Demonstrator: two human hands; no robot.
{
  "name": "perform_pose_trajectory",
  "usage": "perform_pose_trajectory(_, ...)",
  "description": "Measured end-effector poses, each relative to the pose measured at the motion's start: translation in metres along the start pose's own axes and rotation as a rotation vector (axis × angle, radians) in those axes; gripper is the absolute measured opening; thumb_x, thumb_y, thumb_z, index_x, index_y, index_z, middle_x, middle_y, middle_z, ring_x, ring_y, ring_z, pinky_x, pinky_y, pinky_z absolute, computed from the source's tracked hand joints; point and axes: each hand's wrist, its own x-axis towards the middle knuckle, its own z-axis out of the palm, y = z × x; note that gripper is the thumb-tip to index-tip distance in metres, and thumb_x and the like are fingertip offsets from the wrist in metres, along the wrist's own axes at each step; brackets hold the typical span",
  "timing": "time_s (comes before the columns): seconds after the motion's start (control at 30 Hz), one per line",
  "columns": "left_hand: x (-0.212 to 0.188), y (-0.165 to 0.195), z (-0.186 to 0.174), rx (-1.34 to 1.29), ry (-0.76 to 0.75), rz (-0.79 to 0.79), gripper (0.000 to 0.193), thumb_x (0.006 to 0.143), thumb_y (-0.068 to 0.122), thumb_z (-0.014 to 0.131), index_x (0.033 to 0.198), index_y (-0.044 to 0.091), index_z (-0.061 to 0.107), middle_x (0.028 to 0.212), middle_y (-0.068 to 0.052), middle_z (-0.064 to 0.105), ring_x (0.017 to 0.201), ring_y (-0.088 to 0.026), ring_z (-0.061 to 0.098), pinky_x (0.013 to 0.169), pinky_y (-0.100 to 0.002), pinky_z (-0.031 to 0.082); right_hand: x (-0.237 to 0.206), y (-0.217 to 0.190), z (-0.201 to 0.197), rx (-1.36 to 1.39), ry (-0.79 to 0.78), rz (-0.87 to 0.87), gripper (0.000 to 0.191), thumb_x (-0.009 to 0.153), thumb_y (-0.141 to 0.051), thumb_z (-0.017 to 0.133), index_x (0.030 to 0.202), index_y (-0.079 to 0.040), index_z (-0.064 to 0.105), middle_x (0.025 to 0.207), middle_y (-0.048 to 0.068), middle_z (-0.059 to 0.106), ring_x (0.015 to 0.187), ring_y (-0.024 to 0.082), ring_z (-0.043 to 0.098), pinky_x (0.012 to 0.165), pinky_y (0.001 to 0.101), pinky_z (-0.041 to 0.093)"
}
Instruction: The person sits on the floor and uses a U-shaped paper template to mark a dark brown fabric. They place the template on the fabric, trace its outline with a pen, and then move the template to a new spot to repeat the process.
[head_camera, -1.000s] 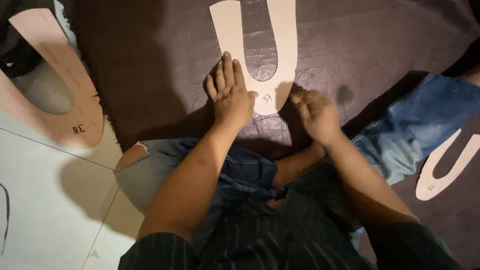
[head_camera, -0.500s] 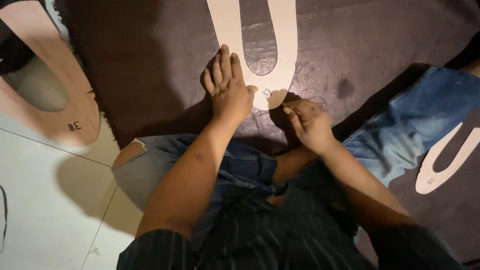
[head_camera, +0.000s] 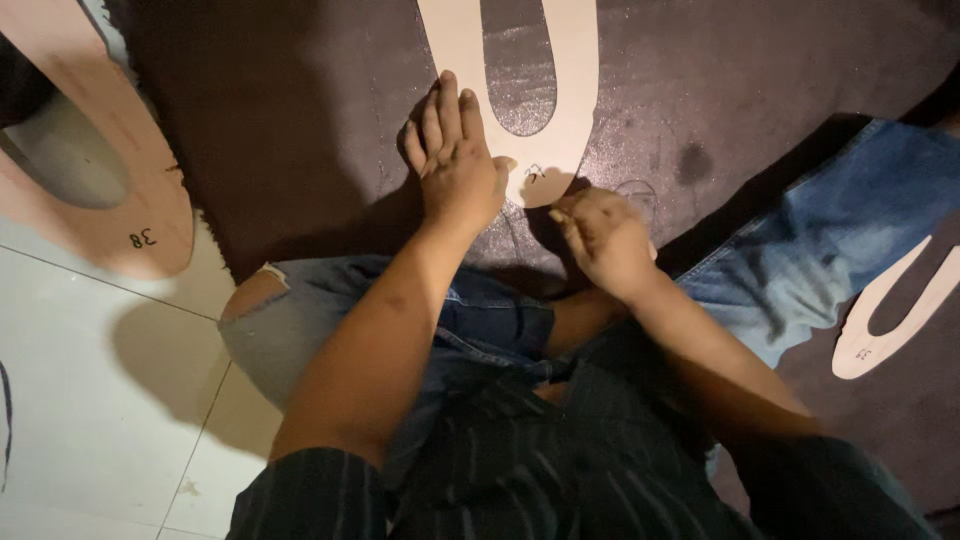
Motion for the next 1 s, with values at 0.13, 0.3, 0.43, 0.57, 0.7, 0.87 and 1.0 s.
perform_pose_trajectory(0.13, 0.001, -0.002, 0.000, 0.002, -0.017, -0.001, 0.090, 0.085, 0.035, 0.079, 0.150, -0.012, 0.038, 0.164, -0.028, 0.014, 0.152, -0.043, 0.015, 0.120, -0.063, 0.010, 0.000, -0.003, 0.004, 0.094, -0.030, -0.011, 0.012, 0.097, -0.006, 0.069, 0.108, -0.004, 0.068, 0.108, 0.013, 0.072, 0.097, 0.032, 0.069, 0.084, 0.0414, 0.058)
perform_pose_trajectory(0.3, 0.000, -0.001, -0.004, -0.013, -0.022, -0.034, 0.087, 0.083, 0.034, 0.080, 0.148, -0.008, 0.041, 0.166, -0.023, 0.012, 0.153, -0.048, 0.004, 0.118, -0.067, 0.008, 0.003, 0.000, -0.008, 0.063, -0.074, 0.180, 0.010, 0.101, -0.008, 0.069, 0.110, -0.005, 0.070, 0.105, 0.011, 0.074, 0.089, 0.026, 0.072, 0.078, 0.0381, 0.059)
perform_pose_trajectory(0.43, 0.001, -0.002, -0.007, -0.016, -0.028, -0.039, 0.087, 0.083, 0.033, 0.081, 0.148, -0.008, 0.042, 0.167, -0.020, 0.011, 0.153, -0.046, 0.002, 0.117, -0.070, 0.006, 0.008, -0.009, 0.005, 0.063, -0.039, 0.041, 0.010, 0.099, -0.010, 0.071, 0.108, -0.005, 0.068, 0.103, 0.011, 0.073, 0.090, 0.029, 0.072, 0.079, 0.0395, 0.059)
perform_pose_trajectory(0.57, 0.000, -0.004, -0.010, -0.046, -0.009, -0.046, 0.085, 0.082, 0.033, 0.084, 0.148, -0.004, 0.045, 0.167, -0.017, 0.014, 0.154, -0.044, 0.006, 0.119, -0.069, 0.008, 0.011, -0.014, 0.021, 0.199, -0.025, 0.027, 0.011, 0.099, -0.009, 0.071, 0.108, -0.003, 0.068, 0.106, 0.013, 0.072, 0.093, 0.031, 0.072, 0.080, 0.0384, 0.059)
perform_pose_trajectory(0.7, 0.000, -0.003, -0.011, -0.058, -0.005, -0.064, 0.087, 0.078, 0.036, 0.086, 0.146, -0.001, 0.047, 0.167, -0.015, 0.017, 0.155, -0.042, 0.009, 0.119, -0.069, 0.009, 0.006, -0.012, 0.013, 0.139, -0.043, 0.039, 0.013, 0.099, -0.008, 0.070, 0.110, -0.003, 0.066, 0.108, 0.012, 0.073, 0.097, 0.032, 0.072, 0.085, 0.0399, 0.059)
perform_pose_trajectory(0.87, 0.003, -0.005, -0.010, -0.062, -0.036, -0.087, 0.085, 0.078, 0.033, 0.087, 0.145, -0.001, 0.047, 0.165, -0.016, 0.016, 0.154, -0.043, 0.009, 0.119, -0.068, 0.008, 0.017, -0.013, 0.015, 0.195, -0.037, 0.026, 0.011, 0.099, -0.006, 0.068, 0.110, -0.006, 0.066, 0.109, 0.013, 0.073, 0.095, 0.031, 0.073, 0.082, 0.0394, 0.060)
perform_pose_trajectory(1.0, 0.002, -0.008, -0.010, 0.003, 0.037, -0.047, 0.075, 0.083, 0.023, 0.084, 0.149, 0.006, 0.051, 0.170, -0.010, 0.019, 0.157, -0.039, 0.012, 0.122, -0.065, 0.009, 0.036, -0.014, 0.032, 0.196, -0.043, -0.025, 0.012, 0.100, -0.008, 0.072, 0.109, -0.002, 0.066, 0.106, 0.014, 0.072, 0.094, 0.034, 0.071, 0.083, 0.0416, 0.058)
